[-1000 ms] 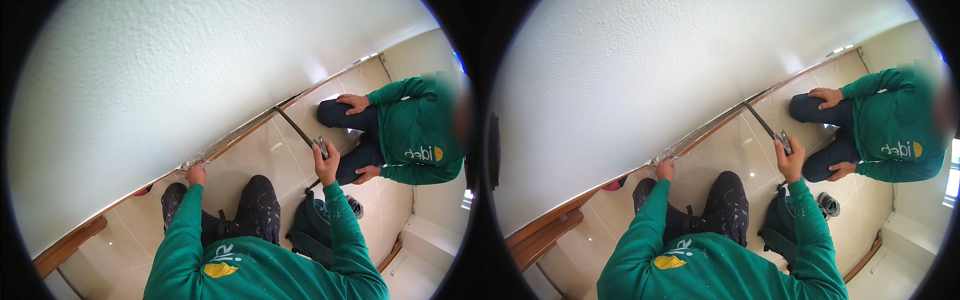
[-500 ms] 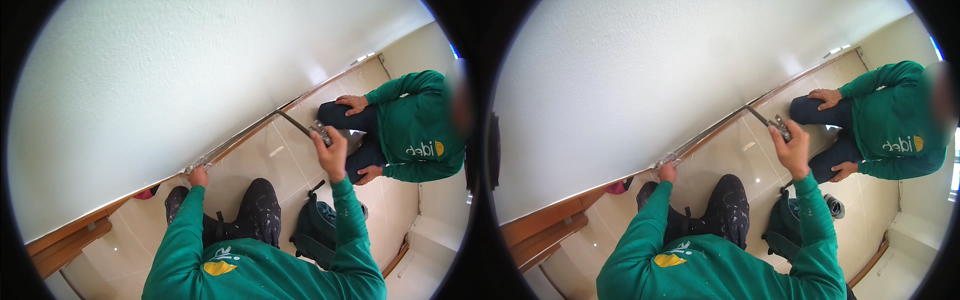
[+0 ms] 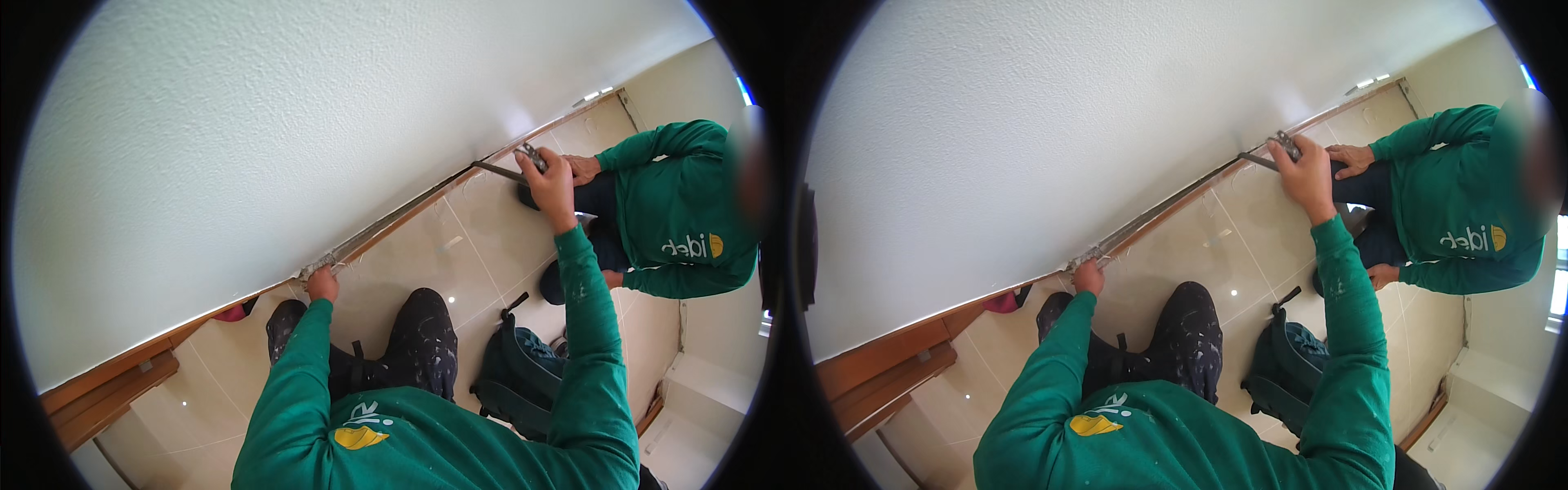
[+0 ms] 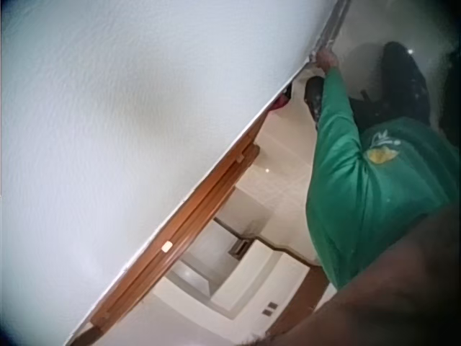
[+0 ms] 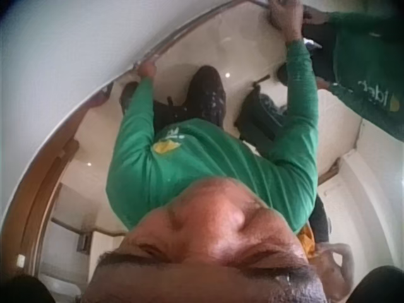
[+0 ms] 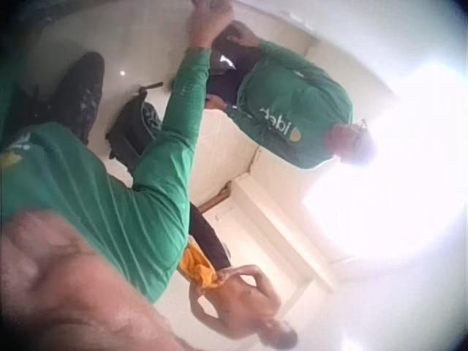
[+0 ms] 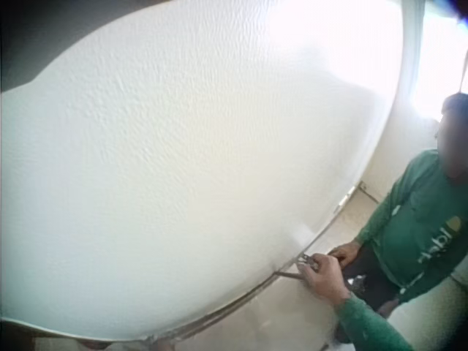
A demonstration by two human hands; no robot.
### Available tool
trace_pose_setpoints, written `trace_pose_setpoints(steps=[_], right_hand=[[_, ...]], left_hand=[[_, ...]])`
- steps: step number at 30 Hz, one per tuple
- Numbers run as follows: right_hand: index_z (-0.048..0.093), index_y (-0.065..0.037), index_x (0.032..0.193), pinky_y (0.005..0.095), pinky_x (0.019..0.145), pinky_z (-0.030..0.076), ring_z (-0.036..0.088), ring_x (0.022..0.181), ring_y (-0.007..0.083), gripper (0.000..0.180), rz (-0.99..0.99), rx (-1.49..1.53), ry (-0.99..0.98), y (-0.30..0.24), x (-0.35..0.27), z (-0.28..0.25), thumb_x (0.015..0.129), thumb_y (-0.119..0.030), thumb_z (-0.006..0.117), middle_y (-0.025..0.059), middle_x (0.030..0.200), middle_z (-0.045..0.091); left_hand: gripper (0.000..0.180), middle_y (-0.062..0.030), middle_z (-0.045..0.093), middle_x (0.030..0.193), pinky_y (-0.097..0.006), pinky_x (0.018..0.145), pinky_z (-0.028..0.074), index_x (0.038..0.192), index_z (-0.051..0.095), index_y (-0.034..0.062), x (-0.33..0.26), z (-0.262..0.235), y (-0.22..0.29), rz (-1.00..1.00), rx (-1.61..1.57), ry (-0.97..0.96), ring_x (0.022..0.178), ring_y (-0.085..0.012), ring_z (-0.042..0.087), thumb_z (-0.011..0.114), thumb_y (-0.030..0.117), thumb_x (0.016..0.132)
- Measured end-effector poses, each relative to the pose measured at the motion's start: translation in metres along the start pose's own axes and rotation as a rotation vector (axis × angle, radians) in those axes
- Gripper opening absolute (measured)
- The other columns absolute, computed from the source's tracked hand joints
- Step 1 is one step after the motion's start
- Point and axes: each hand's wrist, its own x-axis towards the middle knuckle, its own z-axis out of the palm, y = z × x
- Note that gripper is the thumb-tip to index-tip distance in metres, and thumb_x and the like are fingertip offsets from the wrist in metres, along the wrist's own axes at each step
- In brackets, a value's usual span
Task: The person uses a crowbar to pry a wooden baseboard away from a white wall. They insert the tool into the gap between the baseboard and the wall, applying leverage to loosen it. Another person in a green shirt assists by pulling the baseboard as it detaches.
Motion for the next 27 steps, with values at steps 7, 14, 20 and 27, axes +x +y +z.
trace_pose_setpoints(steps=[7, 14, 20, 27], right_hand=[[0.067, 0.007, 0.081, 0.0417, 0.057, 0.046, 0.056, 0.055, 0.0288, 0.047, 0.023, -0.116, 0.013, 0.000, 0.038, 0.017, 0.090, -0.038, 0.074, 0.0182, 0.060, 0.059], [0.065, 0.005, 0.082, 0.0410, 0.057, 0.046, 0.058, 0.055, 0.0295, 0.043, -0.021, -0.112, -0.026, -0.008, -0.008, 0.022, 0.091, -0.037, 0.075, 0.0189, 0.062, 0.059], [0.068, 0.004, 0.088, 0.0335, 0.054, 0.041, 0.048, 0.056, 0.0134, 0.036, -0.005, 0.008, 0.006, 0.025, -0.053, 0.014, 0.093, -0.031, 0.076, 0.0094, 0.062, 0.056], [0.070, 0.003, 0.091, 0.0233, 0.057, 0.036, 0.044, 0.067, 0.0033, 0.029, 0.066, 0.241, 0.052, -0.035, -0.049, -0.046, 0.094, -0.024, 0.078, -0.0046, 0.071, 0.055]], left_hand=[[0.018, -0.0222, 0.073, 0.096, -0.052, 0.084, 0.056, 0.099, 0.072, 0.0026, -0.002, 0.002, 0.000, 0.023, 0.007, 0.050, 0.094, -0.0422, 0.070, 0.073, 0.014, 0.085], [0.021, -0.0226, 0.073, 0.098, -0.052, 0.085, 0.056, 0.102, 0.071, 0.0021, -0.002, -0.002, 0.000, 0.027, -0.037, 0.037, 0.095, -0.0431, 0.070, 0.074, 0.014, 0.084], [0.021, -0.0232, 0.073, 0.099, -0.053, 0.085, 0.056, 0.104, 0.073, 0.0032, 0.001, -0.007, 0.000, 0.028, -0.027, -0.010, 0.095, -0.0434, 0.070, 0.070, 0.012, 0.085], [0.023, -0.0241, 0.073, 0.100, -0.054, 0.086, 0.056, 0.107, 0.074, 0.0059, 0.002, -0.014, 0.001, -0.012, -0.002, -0.071, 0.097, -0.0437, 0.070, 0.069, 0.012, 0.085]])
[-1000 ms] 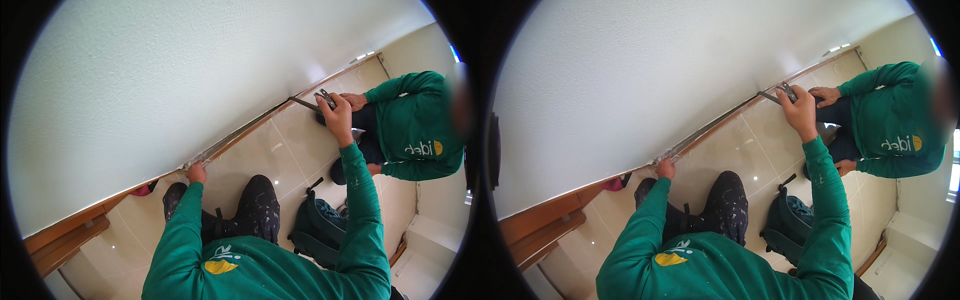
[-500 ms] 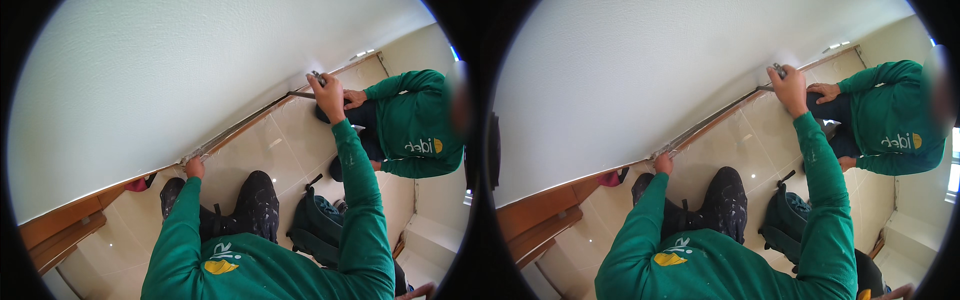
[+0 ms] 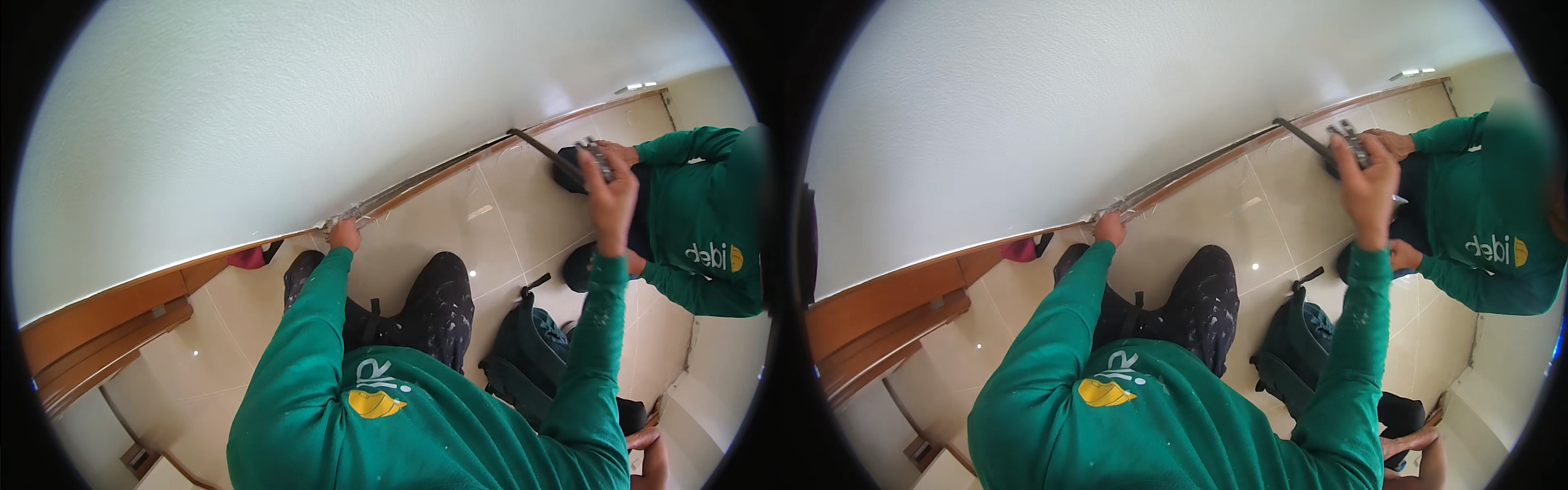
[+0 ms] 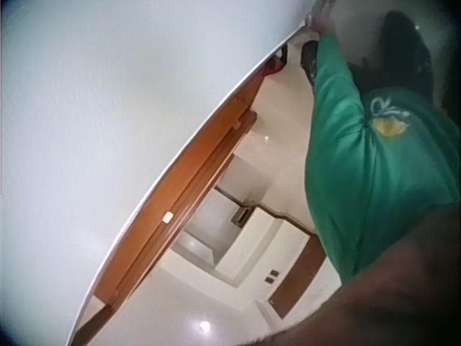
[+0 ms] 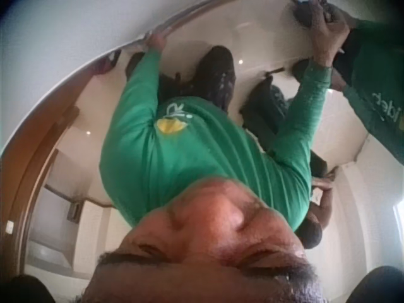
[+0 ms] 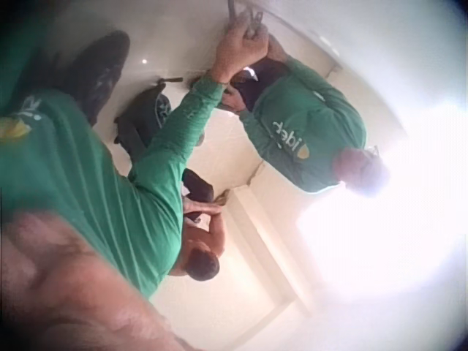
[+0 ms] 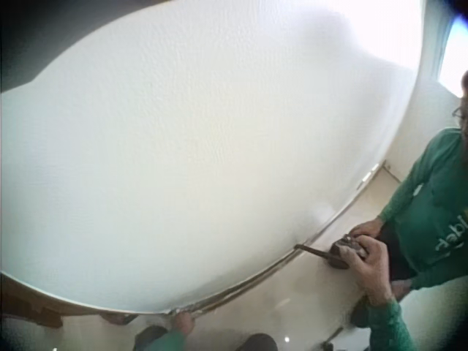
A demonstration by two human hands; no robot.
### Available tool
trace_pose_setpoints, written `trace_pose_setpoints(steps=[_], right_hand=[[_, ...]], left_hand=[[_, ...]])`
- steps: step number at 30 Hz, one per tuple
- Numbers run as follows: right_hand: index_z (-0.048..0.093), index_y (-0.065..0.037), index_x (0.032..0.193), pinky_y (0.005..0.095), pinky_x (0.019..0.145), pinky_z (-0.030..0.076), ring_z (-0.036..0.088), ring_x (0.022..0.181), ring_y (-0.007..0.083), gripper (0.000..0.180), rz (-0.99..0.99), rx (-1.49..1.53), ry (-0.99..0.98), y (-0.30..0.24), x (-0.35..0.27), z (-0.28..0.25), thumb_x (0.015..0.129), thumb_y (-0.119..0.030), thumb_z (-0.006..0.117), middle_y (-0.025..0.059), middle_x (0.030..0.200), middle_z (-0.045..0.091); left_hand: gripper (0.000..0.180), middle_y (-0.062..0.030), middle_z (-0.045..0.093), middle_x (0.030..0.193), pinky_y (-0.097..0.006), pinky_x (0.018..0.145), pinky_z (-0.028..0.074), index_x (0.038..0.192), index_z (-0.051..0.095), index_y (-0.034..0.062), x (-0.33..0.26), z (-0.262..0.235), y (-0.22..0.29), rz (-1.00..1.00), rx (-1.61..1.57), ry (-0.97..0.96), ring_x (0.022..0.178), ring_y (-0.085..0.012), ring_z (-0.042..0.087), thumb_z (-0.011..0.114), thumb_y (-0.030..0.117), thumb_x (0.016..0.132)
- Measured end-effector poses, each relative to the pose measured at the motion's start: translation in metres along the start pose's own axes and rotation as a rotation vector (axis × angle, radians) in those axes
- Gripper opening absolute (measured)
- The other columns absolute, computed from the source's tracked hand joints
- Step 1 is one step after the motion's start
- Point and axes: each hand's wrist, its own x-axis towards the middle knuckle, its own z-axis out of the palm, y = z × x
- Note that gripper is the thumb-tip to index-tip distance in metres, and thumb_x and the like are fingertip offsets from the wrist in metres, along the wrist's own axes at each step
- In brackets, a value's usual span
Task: The person uses a crowbar to pry a wooden baseboard away from a white wall. They insert the tool into the gap between the baseboard and the wall, applying leverage to loosen it. Another person in a green shirt assists by pulling the baseboard as it detaches.
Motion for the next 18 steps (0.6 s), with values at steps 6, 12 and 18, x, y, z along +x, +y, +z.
trace_pose_setpoints(steps=[6, 12, 18], right_hand=[[0.060, 0.008, 0.116, 0.0260, 0.058, 0.030, 0.029, 0.058, 0.0041, 0.028, 0.280, 0.412, -0.029, -0.069, -0.042, -0.085, 0.101, -0.015, 0.065, -0.0069, 0.065, 0.036], [0.058, 0.008, 0.122, 0.0293, 0.061, 0.041, 0.043, 0.054, 0.0089, 0.033, 0.455, 0.786, -0.013, -0.043, -0.136, -0.072, 0.099, -0.014, 0.066, 0.0020, 0.066, 0.051], [0.060, -0.001, 0.099, 0.0272, 0.058, 0.035, 0.024, 0.042, 0.0052, 0.029, 0.649, 1.107, -0.209, 0.032, -0.188, -0.036, 0.105, -0.029, 0.061, -0.0079, 0.050, 0.029]], left_hand=[[0.023, -0.0237, 0.073, 0.102, -0.054, 0.089, 0.056, 0.108, 0.073, 0.0054, 0.004, -0.003, 0.003, 0.017, 0.008, -0.024, 0.099, -0.0436, 0.070, 0.070, 0.015, 0.087], [0.027, -0.0240, 0.073, 0.106, -0.054, 0.090, 0.055, 0.110, 0.072, 0.0033, 0.002, -0.007, 0.000, 0.002, -0.003, -0.045, 0.102, -0.0426, 0.069, 0.073, 0.016, 0.087], [0.040, -0.0246, 0.069, 0.118, -0.045, 0.101, 0.051, 0.120, 0.066, -0.0004, -0.062, -0.025, 0.011, 0.094, -0.419, 0.237, 0.115, -0.0399, 0.065, 0.064, 0.034, 0.099]])
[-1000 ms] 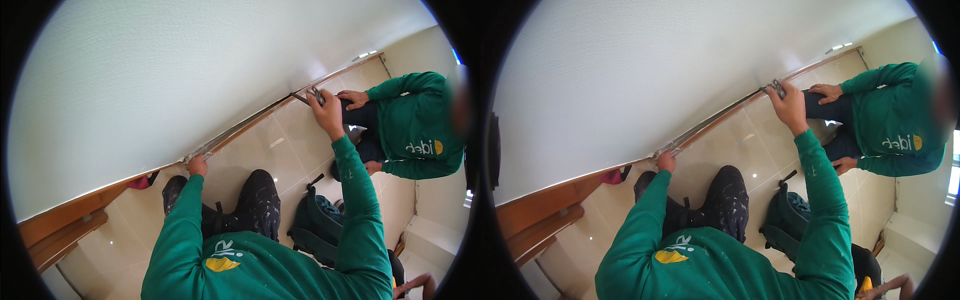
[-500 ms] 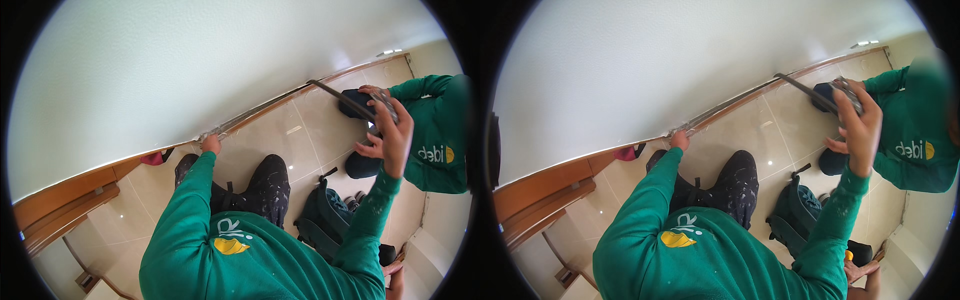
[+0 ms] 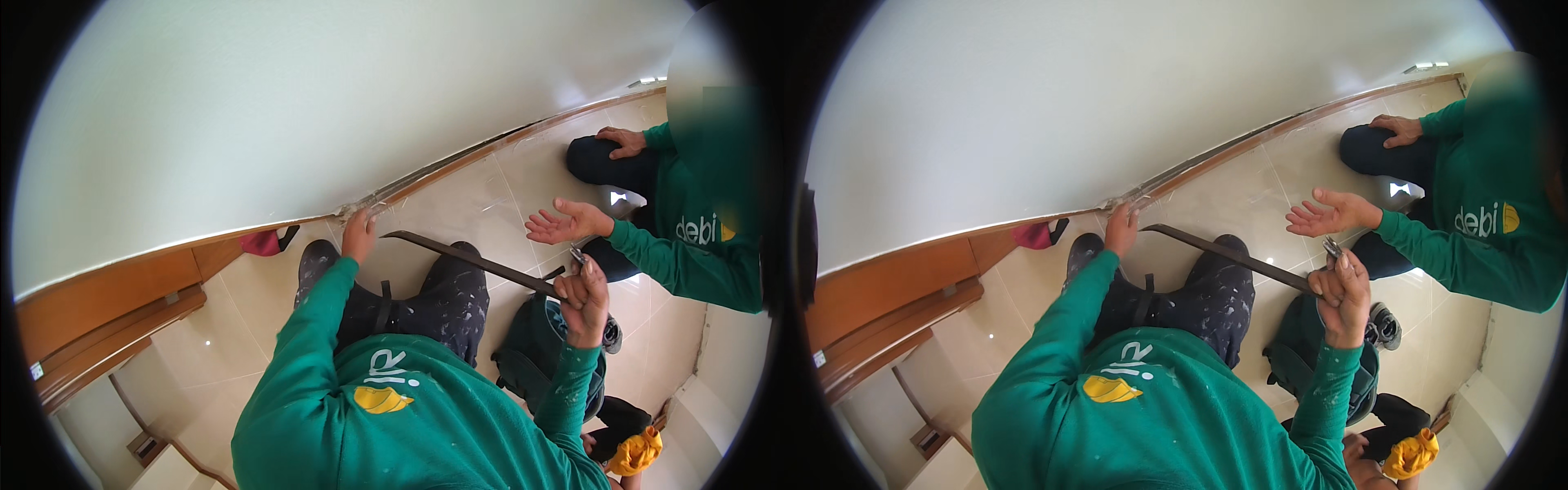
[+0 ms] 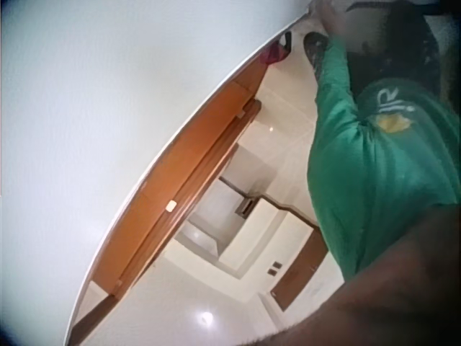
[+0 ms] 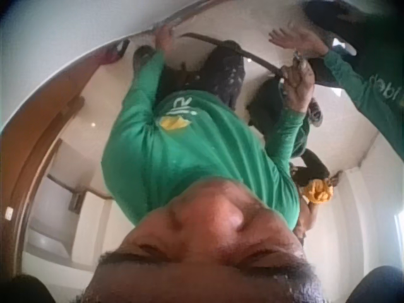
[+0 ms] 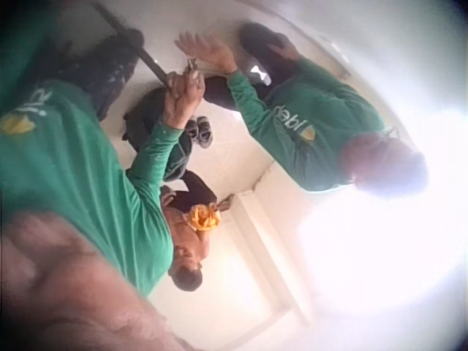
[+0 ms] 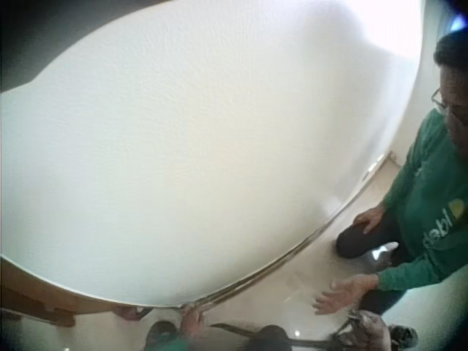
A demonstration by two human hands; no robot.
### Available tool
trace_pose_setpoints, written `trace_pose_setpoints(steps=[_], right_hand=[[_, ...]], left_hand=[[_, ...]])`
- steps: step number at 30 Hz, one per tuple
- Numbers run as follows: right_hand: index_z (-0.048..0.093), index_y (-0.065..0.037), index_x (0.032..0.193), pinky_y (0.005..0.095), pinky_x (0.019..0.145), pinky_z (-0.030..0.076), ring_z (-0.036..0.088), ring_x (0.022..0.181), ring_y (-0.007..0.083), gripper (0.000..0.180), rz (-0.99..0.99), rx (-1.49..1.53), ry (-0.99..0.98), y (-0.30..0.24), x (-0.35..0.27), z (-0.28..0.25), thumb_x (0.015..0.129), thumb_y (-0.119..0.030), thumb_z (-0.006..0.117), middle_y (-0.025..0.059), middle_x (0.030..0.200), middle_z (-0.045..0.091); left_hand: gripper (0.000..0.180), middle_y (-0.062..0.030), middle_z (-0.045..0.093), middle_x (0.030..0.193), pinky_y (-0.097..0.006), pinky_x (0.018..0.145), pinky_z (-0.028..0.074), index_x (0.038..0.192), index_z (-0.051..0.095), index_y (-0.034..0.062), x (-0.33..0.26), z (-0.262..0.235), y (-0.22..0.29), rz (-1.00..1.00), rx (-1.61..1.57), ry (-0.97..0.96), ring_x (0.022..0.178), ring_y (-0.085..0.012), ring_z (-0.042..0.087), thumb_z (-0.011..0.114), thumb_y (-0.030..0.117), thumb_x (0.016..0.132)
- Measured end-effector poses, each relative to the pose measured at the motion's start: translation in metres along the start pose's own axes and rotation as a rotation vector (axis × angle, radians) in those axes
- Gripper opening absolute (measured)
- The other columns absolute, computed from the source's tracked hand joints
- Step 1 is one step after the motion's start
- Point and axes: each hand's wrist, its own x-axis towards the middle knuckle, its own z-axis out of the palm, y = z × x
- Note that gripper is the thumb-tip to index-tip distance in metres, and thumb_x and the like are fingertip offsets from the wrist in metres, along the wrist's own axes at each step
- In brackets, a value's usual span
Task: The person uses a crowbar to pry a wooden baseboard away from a white wall. They insert the tool into the gap between the baseboard and the wall, applying leverage to loosen it. Another person in a green shirt assists by pulling the baseboard as it detaches.
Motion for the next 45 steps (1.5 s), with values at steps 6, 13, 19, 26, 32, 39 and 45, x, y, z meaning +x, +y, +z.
trace_pose_setpoints(steps=[6, 13, 19, 26, 32, 39, 45], right_hand=[[0.059, 0.000, 0.098, 0.0260, 0.058, 0.034, 0.022, 0.040, 0.0049, 0.033, 0.320, 0.452, 0.096, 0.110, 0.012, -0.067, 0.109, -0.031, 0.054, -0.0098, 0.049, 0.027], [0.065, 0.000, 0.103, 0.0346, 0.078, 0.053, 0.047, 0.063, 0.0110, 0.036, 0.642, 0.204, 0.234, 0.238, 0.034, -0.051, 0.108, -0.035, 0.058, -0.0012, 0.073, 0.051], [0.059, -0.004, 0.137, 0.0448, 0.110, 0.045, 0.056, 0.129, 0.0352, 0.056, -0.286, -1.209, -0.223, 0.216, 0.020, 0.064, 0.092, -0.031, 0.077, 0.0190, 0.135, 0.061], [0.043, -0.001, 0.152, 0.0452, 0.118, 0.037, 0.045, 0.143, 0.0381, 0.072, -0.166, -0.655, -0.490, 0.142, -0.020, 0.162, 0.096, -0.035, 0.072, 0.0218, 0.155, 0.045], [0.055, 0.004, 0.136, 0.0414, 0.106, 0.048, 0.060, 0.124, 0.0287, 0.057, 0.849, -0.109, -0.212, 0.189, 0.000, 0.097, 0.111, -0.045, 0.042, 0.0173, 0.139, 0.061], [0.064, 0.003, 0.119, 0.0338, 0.087, 0.057, 0.068, 0.091, 0.0197, 0.030, 1.245, 0.093, -0.292, 0.273, 0.039, 0.076, 0.107, -0.024, 0.056, 0.0101, 0.103, 0.073], [0.063, -0.004, 0.092, 0.0347, 0.064, 0.054, 0.062, 0.068, 0.0184, 0.019, 1.297, -0.345, -0.319, 0.286, 0.066, 0.051, 0.104, -0.018, 0.061, 0.0034, 0.080, 0.066]], left_hand=[[0.067, -0.0193, 0.069, 0.123, -0.054, 0.111, 0.043, 0.115, 0.068, 0.0028, -0.099, -0.050, 0.064, -0.637, -1.798, -0.423, 0.126, -0.0381, 0.059, 0.041, 0.064, 0.104], [0.056, -0.0054, 0.048, 0.066, -0.043, 0.089, 0.043, 0.067, 0.050, 0.0121, -0.109, -0.126, 0.108, -0.123, -1.971, -0.287, 0.071, -0.0222, 0.050, 0.037, 0.052, 0.103], [0.060, -0.0030, 0.035, 0.052, -0.037, 0.066, 0.037, 0.055, 0.037, 0.0149, -0.113, -0.181, 0.151, -0.165, -1.578, 0.017, 0.055, -0.0193, 0.038, 0.030, 0.051, 0.103], [0.060, -0.0174, 0.052, 0.061, -0.047, 0.060, 0.041, 0.065, 0.050, 0.0044, -0.116, -0.129, 0.172, 0.291, -0.420, -0.092, 0.059, -0.0401, 0.054, 0.025, 0.034, 0.110], [0.058, -0.0192, 0.057, 0.060, -0.051, 0.065, 0.047, 0.064, 0.055, 0.0038, -0.137, -0.085, 0.185, 0.561, -0.384, -0.402, 0.064, -0.0425, 0.060, 0.033, 0.034, 0.108], [0.051, -0.0210, 0.065, 0.065, -0.054, 0.074, 0.052, 0.061, 0.061, 0.0024, -0.153, -0.056, 0.180, 0.860, -0.232, -0.794, 0.068, -0.0429, 0.064, 0.044, 0.029, 0.102], [0.029, -0.0165, 0.072, 0.085, -0.049, 0.079, 0.054, 0.079, 0.069, 0.0018, -0.148, -0.076, 0.182, 0.892, -0.314, -0.483, 0.082, -0.0384, 0.069, 0.061, 0.023, 0.096]])
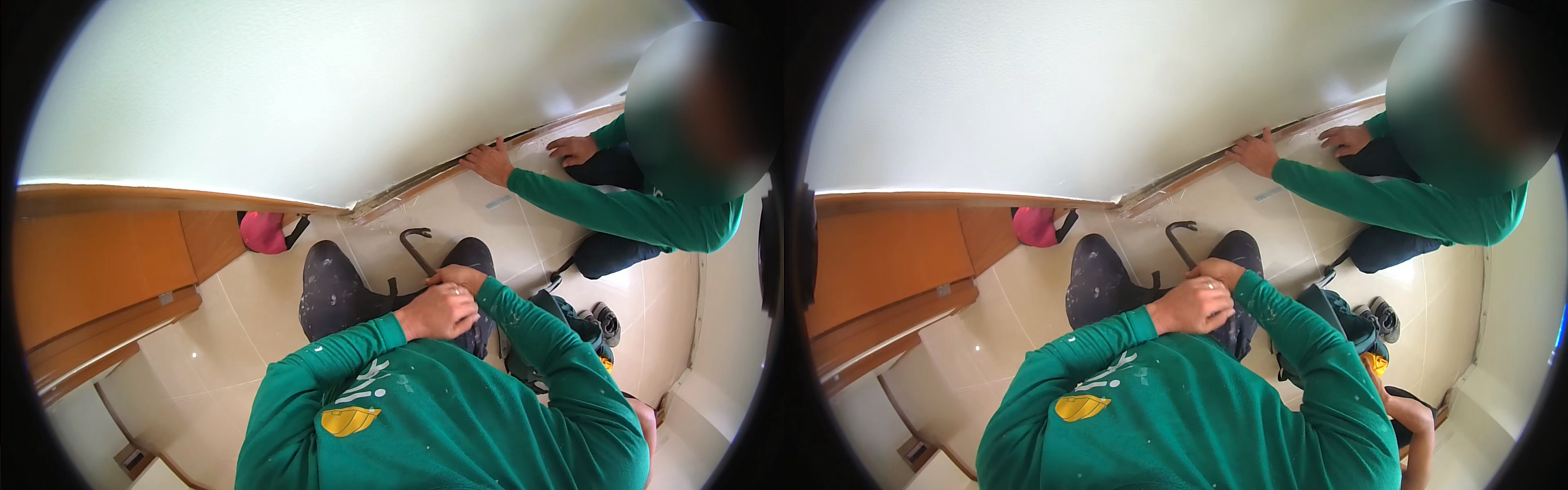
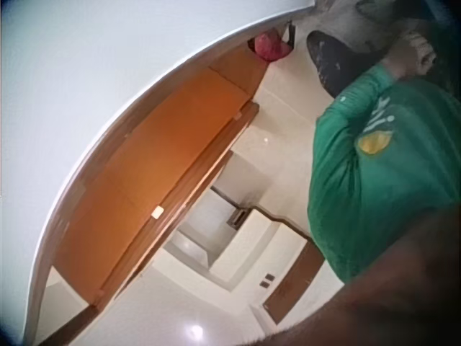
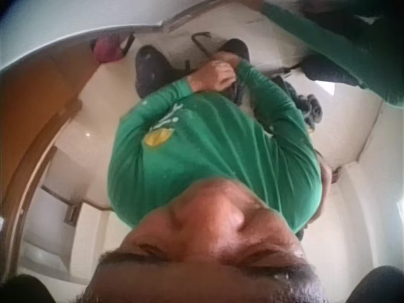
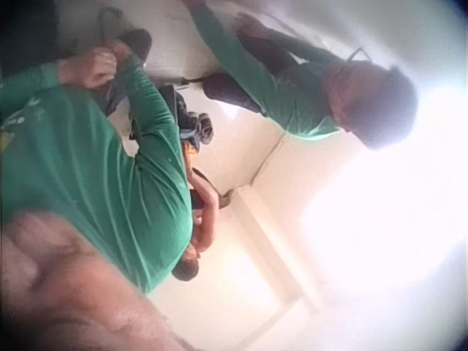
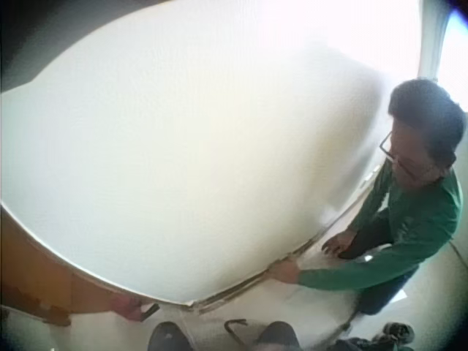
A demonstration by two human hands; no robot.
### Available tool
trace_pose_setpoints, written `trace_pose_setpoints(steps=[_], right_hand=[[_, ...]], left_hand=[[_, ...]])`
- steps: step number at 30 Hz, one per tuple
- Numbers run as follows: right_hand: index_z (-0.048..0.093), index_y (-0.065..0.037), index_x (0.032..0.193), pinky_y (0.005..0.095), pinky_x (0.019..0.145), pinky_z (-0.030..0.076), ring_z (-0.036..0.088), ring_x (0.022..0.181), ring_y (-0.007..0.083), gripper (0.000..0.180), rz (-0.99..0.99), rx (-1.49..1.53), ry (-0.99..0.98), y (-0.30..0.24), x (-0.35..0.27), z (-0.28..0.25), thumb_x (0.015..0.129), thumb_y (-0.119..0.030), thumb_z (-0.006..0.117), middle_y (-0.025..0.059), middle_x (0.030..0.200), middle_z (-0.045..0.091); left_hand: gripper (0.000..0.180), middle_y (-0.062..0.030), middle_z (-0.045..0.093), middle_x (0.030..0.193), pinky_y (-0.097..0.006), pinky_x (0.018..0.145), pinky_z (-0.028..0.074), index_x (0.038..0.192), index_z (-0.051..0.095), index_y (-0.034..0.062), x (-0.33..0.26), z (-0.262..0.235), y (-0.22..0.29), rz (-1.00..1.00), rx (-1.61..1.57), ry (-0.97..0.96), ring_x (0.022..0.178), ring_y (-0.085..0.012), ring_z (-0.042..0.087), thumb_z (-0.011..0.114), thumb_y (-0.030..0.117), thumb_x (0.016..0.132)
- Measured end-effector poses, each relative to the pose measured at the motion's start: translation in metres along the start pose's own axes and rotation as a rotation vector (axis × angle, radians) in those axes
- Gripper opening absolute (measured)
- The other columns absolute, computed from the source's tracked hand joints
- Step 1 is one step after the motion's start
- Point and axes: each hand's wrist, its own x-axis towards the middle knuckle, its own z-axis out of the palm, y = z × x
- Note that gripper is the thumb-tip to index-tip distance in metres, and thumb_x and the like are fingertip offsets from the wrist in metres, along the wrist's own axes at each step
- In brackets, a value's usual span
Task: The person uses a crowbar to pry a wooden baseboard away from a white wall. They insert the tool into the gap between the baseboard and the wall, applying leverage to loosen it. Another person in a green shirt assists by pulling the baseboard as it detaches.
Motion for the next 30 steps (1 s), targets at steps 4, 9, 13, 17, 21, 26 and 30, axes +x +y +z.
trace_pose_setpoints(steps=[4, 9, 13, 17, 21, 26, 30], right_hand=[[0.050, -0.009, 0.090, 0.0316, 0.039, 0.035, 0.037, 0.047, 0.0087, 0.018, -0.004, -0.264, 0.172, -0.004, -0.021, -0.005, 0.105, -0.019, 0.056, -0.0014, 0.066, 0.042], [0.051, -0.001, 0.121, 0.0307, 0.036, 0.037, 0.046, 0.043, 0.0150, 0.032, -0.209, -0.767, 0.371, 0.001, -0.042, 0.019, 0.102, -0.024, 0.062, 0.0064, 0.069, 0.052], [0.054, -0.004, 0.123, 0.0319, 0.040, 0.040, 0.051, 0.048, 0.0162, 0.033, -0.195, -0.854, 0.392, 0.004, -0.045, 0.032, 0.101, -0.027, 0.064, 0.0072, 0.077, 0.058], [0.060, -0.006, 0.125, 0.0437, 0.062, 0.055, 0.069, 0.073, 0.0300, 0.037, -0.179, -1.239, 0.501, 0.005, -0.044, 0.034, 0.098, -0.030, 0.064, 0.0161, 0.093, 0.070], [0.068, -0.007, 0.123, 0.0508, 0.089, 0.057, 0.071, 0.103, 0.0394, 0.036, -0.237, -1.487, 0.579, 0.005, -0.041, 0.033, 0.094, -0.028, 0.064, 0.0227, 0.107, 0.073], [0.068, -0.008, 0.124, 0.0527, 0.096, 0.054, 0.069, 0.111, 0.0408, 0.036, -0.160, -1.583, 0.646, -0.001, -0.036, 0.035, 0.095, -0.028, 0.065, 0.0193, 0.112, 0.073], [0.072, -0.004, 0.115, 0.0513, 0.095, 0.056, 0.070, 0.110, 0.0421, 0.033, -0.203, -1.556, 0.684, -0.010, -0.037, 0.040, 0.089, -0.024, 0.066, 0.0225, 0.113, 0.073]], left_hand=[[0.020, -0.0187, 0.073, 0.101, -0.048, 0.093, 0.053, 0.100, 0.071, -0.0010, -0.040, -0.040, -0.046, -0.483, 0.162, 0.410, 0.097, -0.0401, 0.069, 0.069, 0.017, 0.090], [0.041, -0.0246, 0.063, 0.124, -0.049, 0.104, 0.046, 0.124, 0.058, -0.0038, -0.089, -0.061, -0.195, -0.774, 0.778, 0.356, 0.117, -0.0407, 0.062, 0.067, 0.016, 0.090], [0.039, -0.0244, 0.064, 0.125, -0.048, 0.104, 0.046, 0.124, 0.058, -0.0035, -0.096, -0.044, -0.262, -0.948, 0.666, 0.146, 0.118, -0.0401, 0.062, 0.065, 0.012, 0.089], [0.030, -0.0232, 0.068, 0.117, -0.051, 0.098, 0.051, 0.120, 0.063, -0.0009, -0.086, -0.042, -0.282, -1.049, 0.640, 0.108, 0.111, -0.0410, 0.066, 0.057, 0.010, 0.092], [0.024, -0.0241, 0.072, 0.106, -0.053, 0.090, 0.055, 0.108, 0.071, -0.0003, -0.076, -0.046, -0.301, -1.061, 0.623, 0.090, 0.102, -0.0424, 0.070, 0.058, 0.011, 0.091], [0.023, -0.0263, 0.073, 0.104, -0.052, 0.090, 0.057, 0.103, 0.075, 0.0003, -0.075, -0.043, -0.314, -1.061, 0.508, 0.147, 0.099, -0.0434, 0.070, 0.070, 0.014, 0.086], [0.026, -0.0272, 0.073, 0.104, -0.051, 0.093, 0.057, 0.100, 0.078, 0.0002, -0.075, -0.042, -0.309, -1.101, 0.548, 0.086, 0.101, -0.0449, 0.070, 0.055, 0.011, 0.093]])
